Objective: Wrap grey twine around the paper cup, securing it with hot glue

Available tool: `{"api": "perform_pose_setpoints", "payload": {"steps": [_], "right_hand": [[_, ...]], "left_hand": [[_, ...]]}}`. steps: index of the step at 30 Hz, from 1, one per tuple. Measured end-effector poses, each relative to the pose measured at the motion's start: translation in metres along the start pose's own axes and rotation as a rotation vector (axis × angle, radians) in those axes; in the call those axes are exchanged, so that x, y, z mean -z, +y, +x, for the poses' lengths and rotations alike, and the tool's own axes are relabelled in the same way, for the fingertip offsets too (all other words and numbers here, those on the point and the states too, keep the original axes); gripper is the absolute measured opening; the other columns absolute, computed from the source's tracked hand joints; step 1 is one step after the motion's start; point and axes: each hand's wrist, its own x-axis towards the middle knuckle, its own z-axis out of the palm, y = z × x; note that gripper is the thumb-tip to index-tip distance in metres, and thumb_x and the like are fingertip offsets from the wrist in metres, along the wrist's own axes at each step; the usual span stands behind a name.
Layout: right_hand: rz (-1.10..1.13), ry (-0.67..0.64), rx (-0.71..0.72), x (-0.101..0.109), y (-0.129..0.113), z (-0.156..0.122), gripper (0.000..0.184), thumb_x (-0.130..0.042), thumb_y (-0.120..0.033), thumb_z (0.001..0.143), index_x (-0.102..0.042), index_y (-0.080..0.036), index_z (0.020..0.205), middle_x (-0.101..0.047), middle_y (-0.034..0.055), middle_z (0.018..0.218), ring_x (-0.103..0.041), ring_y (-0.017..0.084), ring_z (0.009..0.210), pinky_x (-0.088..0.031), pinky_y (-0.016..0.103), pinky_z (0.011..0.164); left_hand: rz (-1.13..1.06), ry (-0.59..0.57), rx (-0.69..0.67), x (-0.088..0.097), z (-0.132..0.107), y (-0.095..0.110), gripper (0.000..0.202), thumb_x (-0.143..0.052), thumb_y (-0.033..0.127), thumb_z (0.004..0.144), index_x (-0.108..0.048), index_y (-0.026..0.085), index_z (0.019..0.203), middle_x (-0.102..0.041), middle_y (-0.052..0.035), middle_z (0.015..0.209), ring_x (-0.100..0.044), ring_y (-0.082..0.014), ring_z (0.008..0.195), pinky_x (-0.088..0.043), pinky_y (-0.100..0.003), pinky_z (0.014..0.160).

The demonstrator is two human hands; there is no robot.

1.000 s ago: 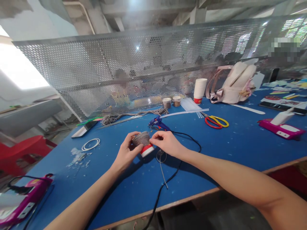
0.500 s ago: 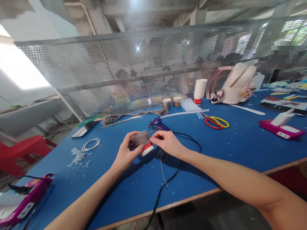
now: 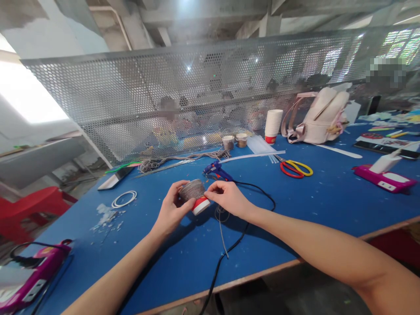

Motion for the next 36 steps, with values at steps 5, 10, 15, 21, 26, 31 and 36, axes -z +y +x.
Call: {"api": "perform_pose_setpoints", "payload": {"steps": [5, 10, 15, 21, 26, 31, 36], "right_hand": [[0.098, -0.007, -0.055, -0.001, 0.002, 0.001, 0.015, -0.064, -0.031, 0.073, -0.061, -0.016, 0.07, -0.061, -0.0017, 0.067, -0.053, 0.011, 0.063, -0.041, 0.024, 0.061], [0.257, -0.03, -0.204, -0.002, -0.001, 0.002, 0.018, -0.068, -0.032, 0.069, -0.06, -0.016, 0.069, -0.058, -0.0035, 0.064, -0.048, 0.009, 0.058, -0.037, 0.022, 0.055], [0.486, -0.051, -0.378, -0.003, -0.006, 0.001, 0.019, -0.073, -0.027, 0.065, -0.057, -0.016, 0.067, -0.051, -0.0065, 0.057, -0.038, 0.006, 0.047, -0.027, 0.021, 0.045], [0.624, -0.076, -0.445, -0.004, -0.004, 0.002, 0.016, -0.067, -0.026, 0.07, -0.055, -0.017, 0.072, -0.052, -0.0061, 0.061, -0.038, 0.004, 0.044, -0.023, 0.02, 0.044], [0.633, -0.205, -0.358, -0.005, -0.005, -0.003, 0.033, -0.077, -0.024, 0.062, -0.059, -0.017, 0.09, -0.061, -0.0006, 0.084, -0.049, 0.006, 0.059, -0.034, 0.018, 0.047], [0.567, -0.347, -0.281, -0.009, -0.005, -0.007, 0.058, -0.078, -0.021, 0.058, -0.053, -0.018, 0.111, -0.063, 0.0074, 0.108, -0.06, 0.016, 0.087, -0.045, 0.022, 0.055], [0.376, -0.26, -0.123, -0.01, -0.002, -0.007, 0.062, -0.078, -0.021, 0.06, -0.051, -0.016, 0.115, -0.064, 0.0066, 0.106, -0.058, 0.012, 0.073, -0.045, 0.025, 0.061]], "left_hand": [[-0.027, 0.019, -0.007, 0.0, 0.0, 0.0, 0.046, -0.065, 0.038, 0.067, -0.053, 0.019, 0.107, -0.064, -0.0035, 0.092, -0.061, -0.0202, 0.082, -0.049, -0.034, 0.075], [-0.061, 0.008, -0.014, 0.002, 0.001, -0.006, 0.048, -0.065, 0.042, 0.068, -0.051, 0.02, 0.108, -0.064, -0.0048, 0.095, -0.061, -0.0206, 0.083, -0.049, -0.034, 0.075], [-0.182, -0.01, -0.007, 0.003, 0.003, -0.015, 0.046, -0.063, 0.038, 0.069, -0.05, 0.021, 0.11, -0.064, -0.005, 0.097, -0.06, -0.0205, 0.085, -0.05, -0.035, 0.078], [-0.35, 0.078, 0.072, 0.003, 0.003, -0.012, 0.033, -0.057, 0.033, 0.069, -0.054, 0.023, 0.1, -0.062, -0.0013, 0.088, -0.058, -0.0154, 0.074, -0.049, -0.028, 0.069], [-0.362, 0.084, 0.086, 0.003, 0.004, -0.009, 0.028, -0.052, 0.036, 0.071, -0.054, 0.023, 0.096, -0.061, -0.0013, 0.087, -0.056, -0.0147, 0.069, -0.048, -0.026, 0.061], [-0.379, 0.092, 0.059, 0.005, 0.005, -0.016, 0.029, -0.051, 0.041, 0.076, -0.056, 0.022, 0.097, -0.061, -0.0012, 0.087, -0.057, -0.0155, 0.074, -0.049, -0.026, 0.065], [0.028, 0.023, -0.253, 0.011, 0.002, -0.019, 0.037, -0.05, 0.039, 0.081, -0.059, 0.022, 0.113, -0.055, -0.0062, 0.111, -0.054, -0.0221, 0.102, -0.049, -0.035, 0.085]]}}
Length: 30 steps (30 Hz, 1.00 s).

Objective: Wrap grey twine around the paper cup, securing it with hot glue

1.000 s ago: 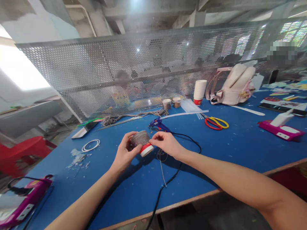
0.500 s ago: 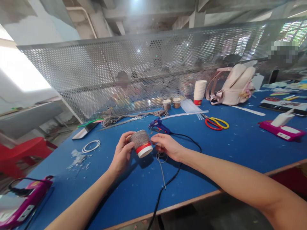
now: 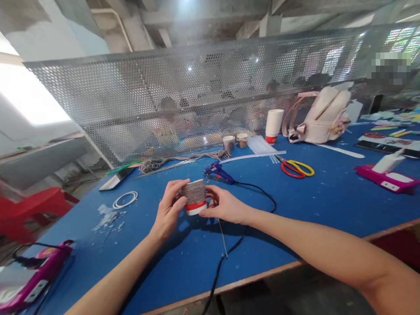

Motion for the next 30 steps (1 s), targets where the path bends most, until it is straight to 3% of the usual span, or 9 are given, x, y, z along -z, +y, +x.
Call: {"api": "perform_pose_setpoints", "payload": {"steps": [2, 5, 9, 21, 30], "right_hand": [[-0.162, 0.041, 0.033, 0.001, 0.001, -0.001, 0.064, -0.077, -0.024, 0.063, -0.049, -0.015, 0.12, -0.064, 0.0067, 0.102, -0.052, 0.009, 0.06, -0.042, 0.025, 0.055], [-0.317, 0.097, 0.109, 0.002, 0.003, -0.003, 0.064, -0.074, -0.024, 0.067, -0.047, -0.014, 0.124, -0.063, 0.0087, 0.106, -0.047, 0.008, 0.057, -0.041, 0.025, 0.053], [-0.419, 0.146, 0.214, 0.004, 0.007, -0.003, 0.06, -0.071, -0.023, 0.07, -0.046, -0.017, 0.125, -0.061, 0.009, 0.116, -0.047, 0.008, 0.057, -0.044, 0.027, 0.056], [-0.583, 0.167, 0.294, 0.001, 0.006, -0.005, 0.055, -0.064, -0.022, 0.075, -0.045, -0.015, 0.126, -0.061, 0.0102, 0.12, -0.061, 0.021, 0.089, -0.048, 0.033, 0.073], [-0.577, 0.164, 0.271, 0.002, 0.003, -0.007, 0.05, -0.065, -0.025, 0.075, -0.049, -0.017, 0.122, -0.063, 0.0084, 0.114, -0.061, 0.018, 0.081, -0.047, 0.031, 0.07]], "left_hand": [[0.18, -0.039, -0.143, 0.001, -0.001, 0.003, 0.043, -0.052, 0.035, 0.082, -0.054, 0.024, 0.123, -0.052, -0.0073, 0.114, -0.053, -0.023, 0.105, -0.049, -0.039, 0.088], [0.403, -0.039, -0.322, 0.001, -0.001, 0.008, 0.054, -0.054, 0.027, 0.08, -0.043, 0.025, 0.133, -0.05, -0.0094, 0.12, -0.051, -0.025, 0.11, -0.049, -0.043, 0.091], [0.553, -0.014, -0.423, -0.002, 0.0, 0.012, 0.062, -0.057, 0.02, 0.079, -0.037, 0.026, 0.137, -0.051, -0.0115, 0.124, -0.051, -0.0268, 0.115, -0.051, -0.042, 0.088], [0.552, 0.058, -0.408, -0.011, -0.004, 0.005, 0.046, -0.061, 0.019, 0.075, -0.046, 0.021, 0.118, -0.054, -0.0122, 0.115, -0.055, -0.027, 0.111, -0.055, -0.041, 0.081], [0.429, 0.053, -0.311, -0.014, -0.007, 0.007, 0.04, -0.059, 0.017, 0.075, -0.048, 0.022, 0.113, -0.052, -0.0097, 0.113, -0.055, -0.025, 0.11, -0.057, -0.038, 0.078]]}}
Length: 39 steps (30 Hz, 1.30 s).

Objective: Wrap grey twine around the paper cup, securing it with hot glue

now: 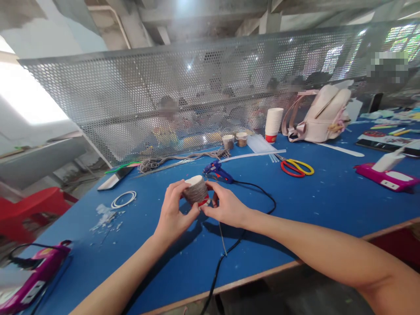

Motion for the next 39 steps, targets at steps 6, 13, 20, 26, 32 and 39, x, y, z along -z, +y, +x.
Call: {"api": "perform_pose_setpoints", "payload": {"steps": [6, 13, 20, 26, 32, 39], "right_hand": [[-0.034, 0.068, -0.048, 0.001, 0.0, 0.001, 0.046, -0.067, -0.03, 0.075, -0.053, -0.016, 0.116, -0.067, 0.0086, 0.109, -0.06, 0.017, 0.076, -0.045, 0.03, 0.067], [0.048, 0.021, -0.029, 0.005, 0.001, 0.004, 0.041, -0.065, -0.026, 0.077, -0.054, -0.016, 0.115, -0.066, 0.0074, 0.108, -0.056, 0.013, 0.068, -0.045, 0.028, 0.065], [0.08, -0.048, -0.037, 0.011, 0.001, 0.009, 0.04, -0.064, -0.028, 0.079, -0.054, -0.016, 0.117, -0.065, 0.0085, 0.111, -0.05, 0.011, 0.064, -0.044, 0.029, 0.064], [0.152, -0.094, -0.035, 0.016, 0.001, 0.012, 0.039, -0.061, -0.027, 0.082, -0.054, -0.016, 0.118, -0.063, 0.0078, 0.111, -0.047, 0.011, 0.063, -0.041, 0.028, 0.061], [0.257, -0.132, -0.065, 0.016, 0.007, 0.014, 0.038, -0.061, -0.029, 0.083, -0.054, -0.016, 0.119, -0.062, 0.0084, 0.114, -0.054, 0.013, 0.071, -0.044, 0.029, 0.066], [0.474, -0.172, -0.231, 0.019, 0.005, 0.017, 0.035, -0.064, -0.029, 0.079, -0.055, -0.017, 0.111, -0.062, 0.0059, 0.101, -0.052, 0.01, 0.066, -0.041, 0.024, 0.055]], "left_hand": [[-0.067, -0.022, 0.023, 0.0, 0.0, 0.003, 0.04, -0.061, 0.018, 0.074, -0.048, 0.023, 0.112, -0.053, -0.0085, 0.112, -0.056, -0.0238, 0.108, -0.056, -0.039, 0.081], [-0.146, -0.044, 0.102, 0.0, 0.002, 0.004, 0.036, -0.062, 0.024, 0.076, -0.048, 0.023, 0.11, -0.054, -0.0068, 0.11, -0.057, -0.0213, 0.104, -0.056, -0.036, 0.08], [-0.204, -0.079, 0.166, 0.003, 0.004, 0.003, 0.033, -0.06, 0.028, 0.078, -0.048, 0.022, 0.109, -0.054, -0.0062, 0.108, -0.057, -0.02, 0.101, -0.054, -0.038, 0.083], [-0.277, -0.127, 0.18, 0.005, 0.006, 0.001, 0.034, -0.059, 0.026, 0.081, -0.048, 0.023, 0.112, -0.054, -0.0051, 0.109, -0.057, -0.0177, 0.102, -0.052, -0.036, 0.089], [-0.318, -0.133, 0.203, 0.006, 0.007, -0.001, 0.032, -0.061, 0.028, 0.079, -0.05, 0.023, 0.108, -0.058, -0.003, 0.103, -0.06, -0.0161, 0.094, -0.053, -0.033, 0.086], [-0.365, -0.157, 0.299, 0.008, 0.011, -0.006, 0.04, -0.067, 0.037, 0.072, -0.053, 0.021, 0.107, -0.064, -0.0045, 0.1, -0.064, -0.0181, 0.088, -0.055, -0.035, 0.079]]}}
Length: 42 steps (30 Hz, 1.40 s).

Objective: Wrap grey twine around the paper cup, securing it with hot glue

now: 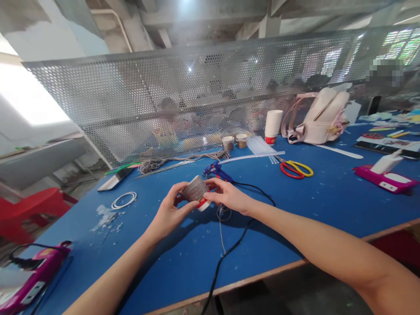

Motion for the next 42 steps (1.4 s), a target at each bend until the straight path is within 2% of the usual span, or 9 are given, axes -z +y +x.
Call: {"api": "perform_pose_setpoints", "payload": {"steps": [4, 7, 13, 17, 22, 30, 36, 39, 42], "right_hand": [[0.191, 0.005, -0.112, -0.001, -0.004, 0.001, 0.028, -0.068, -0.024, 0.075, -0.055, -0.018, 0.099, -0.058, -0.001, 0.078, -0.048, 0.008, 0.058, -0.038, 0.022, 0.052], [0.283, 0.009, -0.162, -0.002, -0.005, 0.001, 0.026, -0.069, -0.022, 0.073, -0.055, -0.018, 0.094, -0.056, -0.0038, 0.069, -0.045, 0.007, 0.053, -0.035, 0.022, 0.05], [0.303, 0.014, -0.157, -0.001, -0.001, 0.002, 0.026, -0.069, -0.026, 0.072, -0.056, -0.019, 0.093, -0.056, -0.0046, 0.068, -0.043, 0.007, 0.052, -0.033, 0.022, 0.05], [0.297, 0.035, -0.172, -0.002, -0.002, 0.002, 0.02, -0.067, -0.026, 0.074, -0.057, -0.018, 0.09, -0.056, -0.0045, 0.071, -0.043, 0.006, 0.052, -0.032, 0.021, 0.049], [0.285, 0.061, -0.202, -0.002, -0.005, 0.002, 0.016, -0.065, -0.026, 0.076, -0.06, -0.017, 0.089, -0.057, -0.0032, 0.072, -0.043, 0.006, 0.051, -0.034, 0.022, 0.052], [0.185, 0.089, -0.202, -0.002, -0.005, 0.002, 0.015, -0.061, -0.021, 0.078, -0.067, -0.016, 0.091, -0.064, -0.0006, 0.076, -0.046, 0.006, 0.051, -0.038, 0.021, 0.052], [0.093, 0.094, -0.205, -0.003, -0.002, 0.002, 0.015, -0.06, -0.024, 0.08, -0.066, -0.015, 0.091, -0.065, 0.0006, 0.078, -0.048, 0.007, 0.053, -0.041, 0.022, 0.055], [-0.04, 0.077, -0.164, -0.003, 0.002, 0.003, 0.019, -0.056, -0.029, 0.084, -0.065, -0.015, 0.093, -0.066, 0.0025, 0.081, -0.053, 0.009, 0.057, -0.045, 0.025, 0.06], [-0.185, 0.116, -0.105, -0.001, 0.005, 0.004, 0.02, -0.056, -0.031, 0.085, -0.065, -0.015, 0.093, -0.067, 0.0051, 0.09, -0.06, 0.014, 0.074, -0.048, 0.031, 0.074]], "left_hand": [[-0.028, -0.032, 0.033, 0.003, 0.002, 0.0, 0.042, -0.069, 0.038, 0.069, -0.053, 0.022, 0.105, -0.066, -0.0037, 0.097, -0.066, -0.0181, 0.084, -0.055, -0.034, 0.076], [-0.049, -0.063, 0.037, 0.005, 0.003, -0.001, 0.042, -0.069, 0.035, 0.069, -0.054, 0.023, 0.106, -0.067, -0.0038, 0.098, -0.065, -0.018, 0.084, -0.055, -0.034, 0.076], [-0.052, -0.118, 0.05, 0.01, 0.003, 0.0, 0.042, -0.065, 0.033, 0.073, -0.053, 0.022, 0.112, -0.067, -0.0058, 0.1, -0.065, -0.0198, 0.087, -0.055, -0.036, 0.078], [-0.024, -0.185, -0.021, 0.01, 0.001, 0.003, 0.042, -0.061, 0.028, 0.074, -0.055, 0.021, 0.115, -0.067, -0.0066, 0.105, -0.065, -0.0217, 0.095, -0.054, -0.036, 0.084], [0.0, -0.191, -0.034, 0.011, 0.003, 0.006, 0.05, -0.058, 0.022, 0.071, -0.055, 0.022, 0.12, -0.065, -0.0098, 0.116, -0.064, -0.025, 0.103, -0.054, -0.039, 0.087], [-0.024, -0.238, -0.048, 0.014, 0.003, 0.001, 0.059, -0.051, 0.019, 0.068, -0.051, 0.024, 0.127, -0.062, -0.0082, 0.124, -0.062, -0.026, 0.108, -0.053, -0.042, 0.09], [0.012, -0.173, 0.004, 0.012, 0.005, -0.009, 0.039, -0.044, 0.038, 0.085, -0.058, 0.025, 0.12, -0.065, -0.0061, 0.121, -0.06, -0.0262, 0.109, -0.049, -0.041, 0.093], [0.042, -0.176, 0.046, 0.012, 0.006, -0.008, 0.043, -0.033, 0.043, 0.091, -0.06, 0.02, 0.115, -0.067, -0.0085, 0.115, -0.061, -0.0252, 0.106, -0.047, -0.04, 0.094], [0.183, -0.128, 0.047, 0.013, 0.009, -0.007, 0.048, -0.024, 0.043, 0.094, -0.063, 0.018, 0.104, -0.07, -0.0086, 0.1, -0.063, -0.0232, 0.093, -0.05, -0.038, 0.084]]}}
